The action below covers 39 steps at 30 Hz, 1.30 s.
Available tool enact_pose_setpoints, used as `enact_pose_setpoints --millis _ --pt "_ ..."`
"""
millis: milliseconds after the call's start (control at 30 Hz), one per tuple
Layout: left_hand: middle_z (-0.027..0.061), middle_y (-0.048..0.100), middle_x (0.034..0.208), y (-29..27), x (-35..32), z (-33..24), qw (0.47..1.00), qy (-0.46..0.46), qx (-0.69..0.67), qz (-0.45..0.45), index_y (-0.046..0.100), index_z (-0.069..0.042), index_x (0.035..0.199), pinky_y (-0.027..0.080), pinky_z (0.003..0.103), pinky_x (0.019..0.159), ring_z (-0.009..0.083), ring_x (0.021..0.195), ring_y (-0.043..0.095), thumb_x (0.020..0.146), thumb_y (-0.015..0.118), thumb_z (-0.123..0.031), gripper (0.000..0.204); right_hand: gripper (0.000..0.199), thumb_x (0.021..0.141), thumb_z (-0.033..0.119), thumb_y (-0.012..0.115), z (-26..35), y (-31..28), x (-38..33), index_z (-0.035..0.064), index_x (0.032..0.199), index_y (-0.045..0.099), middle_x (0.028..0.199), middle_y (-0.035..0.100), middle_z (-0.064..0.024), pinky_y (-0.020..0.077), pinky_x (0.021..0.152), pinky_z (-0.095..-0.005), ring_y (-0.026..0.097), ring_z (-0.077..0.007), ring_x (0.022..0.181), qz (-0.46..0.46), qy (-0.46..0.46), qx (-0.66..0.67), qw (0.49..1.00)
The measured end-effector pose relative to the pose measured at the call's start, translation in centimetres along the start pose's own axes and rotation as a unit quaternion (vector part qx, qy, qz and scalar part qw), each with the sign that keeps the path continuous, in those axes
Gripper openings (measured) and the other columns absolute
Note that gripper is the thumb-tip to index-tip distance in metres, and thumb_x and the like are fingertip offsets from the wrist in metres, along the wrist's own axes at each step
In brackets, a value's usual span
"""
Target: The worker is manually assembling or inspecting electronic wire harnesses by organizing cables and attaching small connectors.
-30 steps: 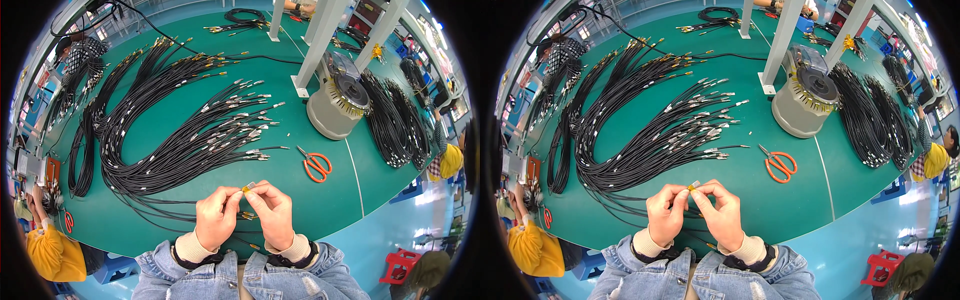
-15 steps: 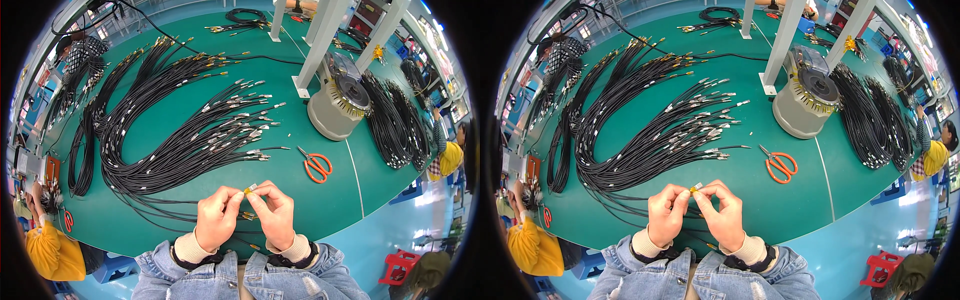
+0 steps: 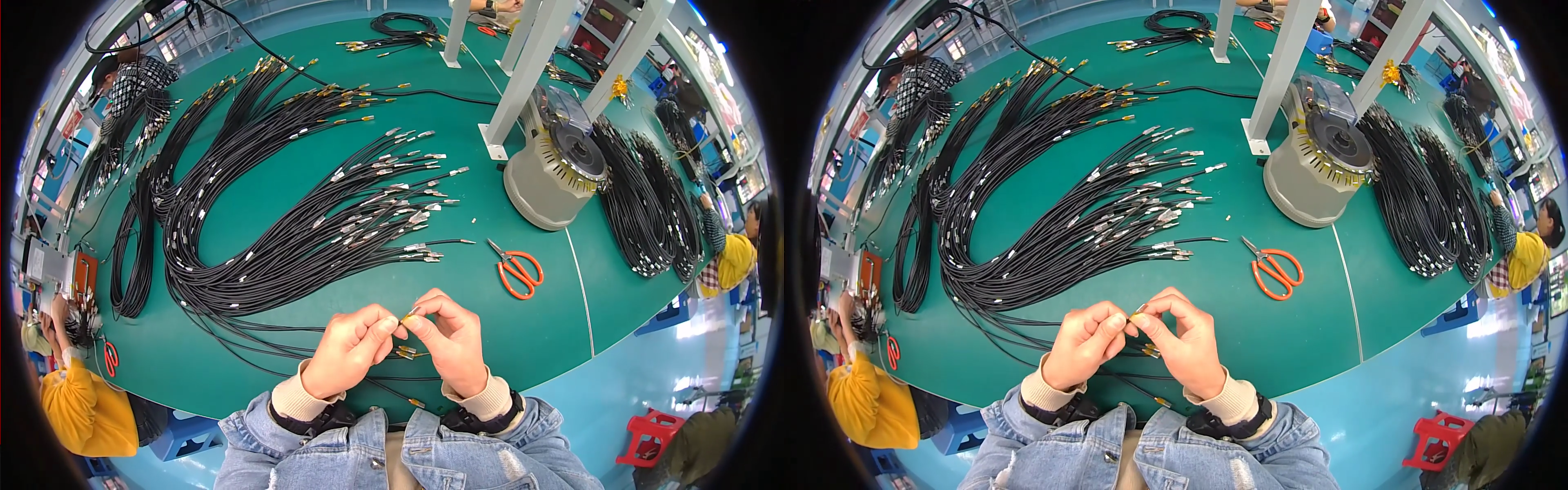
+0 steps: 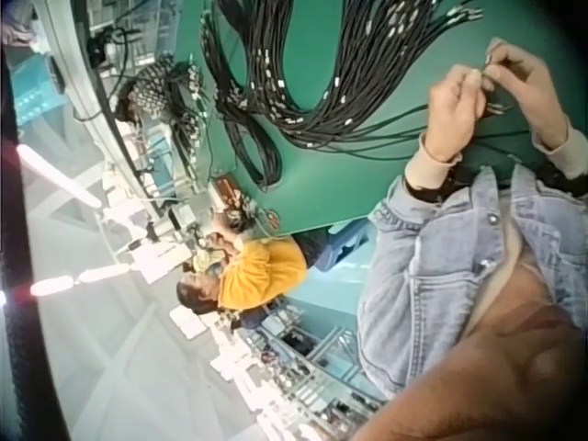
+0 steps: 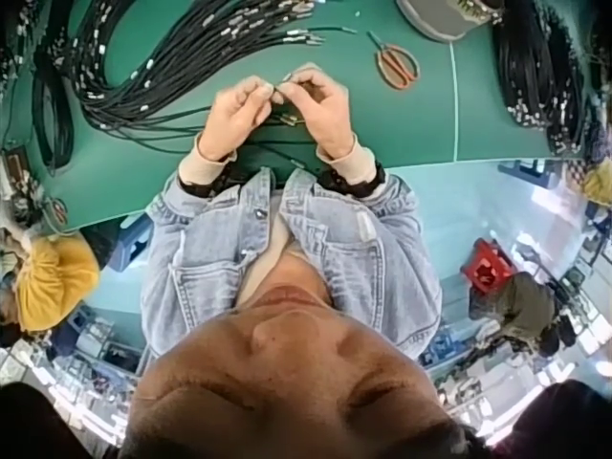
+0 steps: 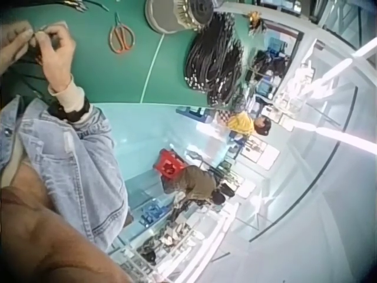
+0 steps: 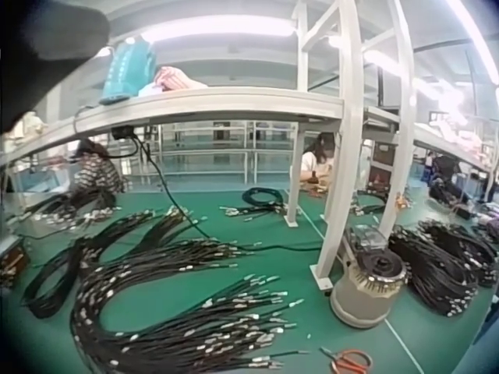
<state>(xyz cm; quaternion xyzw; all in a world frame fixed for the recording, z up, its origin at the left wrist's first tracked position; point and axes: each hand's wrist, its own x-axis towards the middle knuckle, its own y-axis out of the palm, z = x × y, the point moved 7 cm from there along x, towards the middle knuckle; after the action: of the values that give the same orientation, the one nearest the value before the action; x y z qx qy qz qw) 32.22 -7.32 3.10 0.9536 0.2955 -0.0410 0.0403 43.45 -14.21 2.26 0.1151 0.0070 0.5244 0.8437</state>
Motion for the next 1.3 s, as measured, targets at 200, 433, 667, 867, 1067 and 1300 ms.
enact_pose_setpoints --millis 200,433,667,867,1067,1300 --pt "-0.0043 0.043 0.054 0.0 0.0 1.2 0.985 -0.107 -0.129 0.042 0.058 -0.001 0.087 0.024 0.020 0.042 0.0022 0.045 0.030 0.099 0.043 -0.024 0.030 0.007 0.088 0.004 0.061 -1.5 -0.2 0.1 -0.0018 0.092 0.060 0.086 0.056 -0.0039 0.0448 0.074 -0.0250 0.053 -0.0115 0.081 0.030 0.081 0.086 0.992" --pt "-0.0039 0.045 0.056 0.6 0.1 1.5 0.982 -0.115 -0.138 0.056 0.058 -0.003 0.088 0.024 0.019 0.042 0.0021 0.046 0.031 0.099 0.043 -0.025 0.029 0.010 0.089 0.006 0.059 -0.3 0.1 0.2 -0.0015 0.095 0.060 0.085 0.056 -0.0041 0.0450 0.075 -0.0255 0.054 -0.0118 0.082 0.014 0.062 0.063 0.996" --pt "-0.0029 0.050 0.060 1.0 0.4 1.1 0.991 -0.094 -0.095 0.022 0.058 -0.003 0.088 0.026 0.019 0.044 0.0027 0.049 0.036 0.096 0.050 -0.019 0.020 0.012 0.090 0.008 0.058 0.0 -0.1 -0.1 -0.0018 0.096 0.061 0.088 0.057 -0.0051 0.0452 0.077 -0.0262 0.054 -0.0125 0.083 0.059 -0.002 -0.002 0.998" --pt "-0.0030 0.052 0.062 1.2 0.4 2.3 0.994 -0.065 -0.081 0.016 0.059 -0.002 0.089 0.030 0.019 0.046 0.0024 0.052 0.041 0.094 0.055 -0.018 0.017 0.011 0.089 0.007 0.059 -0.5 -0.4 -0.5 -0.0019 0.096 0.061 0.090 0.057 -0.0059 0.0452 0.077 -0.0265 0.054 -0.0130 0.084 0.054 0.040 0.054 0.996" --pt "0.0004 0.057 0.064 1.6 0.6 3.3 0.995 -0.088 -0.042 0.035 0.059 -0.001 0.092 0.034 0.020 0.046 0.0034 0.052 0.044 0.092 0.058 -0.016 0.015 0.012 0.090 0.007 0.057 -0.7 -1.0 -0.9 -0.0017 0.097 0.061 0.090 0.057 -0.0054 0.0452 0.078 -0.0269 0.054 -0.0127 0.084 0.069 0.053 0.044 0.995" --pt "0.0060 0.062 0.075 1.2 1.6 2.0 0.978 0.038 0.204 -0.031 0.057 -0.002 0.094 0.046 0.027 0.059 0.0144 0.065 0.058 0.084 0.065 -0.010 0.015 0.013 0.089 0.007 0.059 -2.8 -3.4 -1.1 -0.0010 0.099 0.062 0.087 0.061 -0.0029 0.0448 0.077 -0.0249 0.054 -0.0096 0.082 0.081 0.157 -0.076 0.981"
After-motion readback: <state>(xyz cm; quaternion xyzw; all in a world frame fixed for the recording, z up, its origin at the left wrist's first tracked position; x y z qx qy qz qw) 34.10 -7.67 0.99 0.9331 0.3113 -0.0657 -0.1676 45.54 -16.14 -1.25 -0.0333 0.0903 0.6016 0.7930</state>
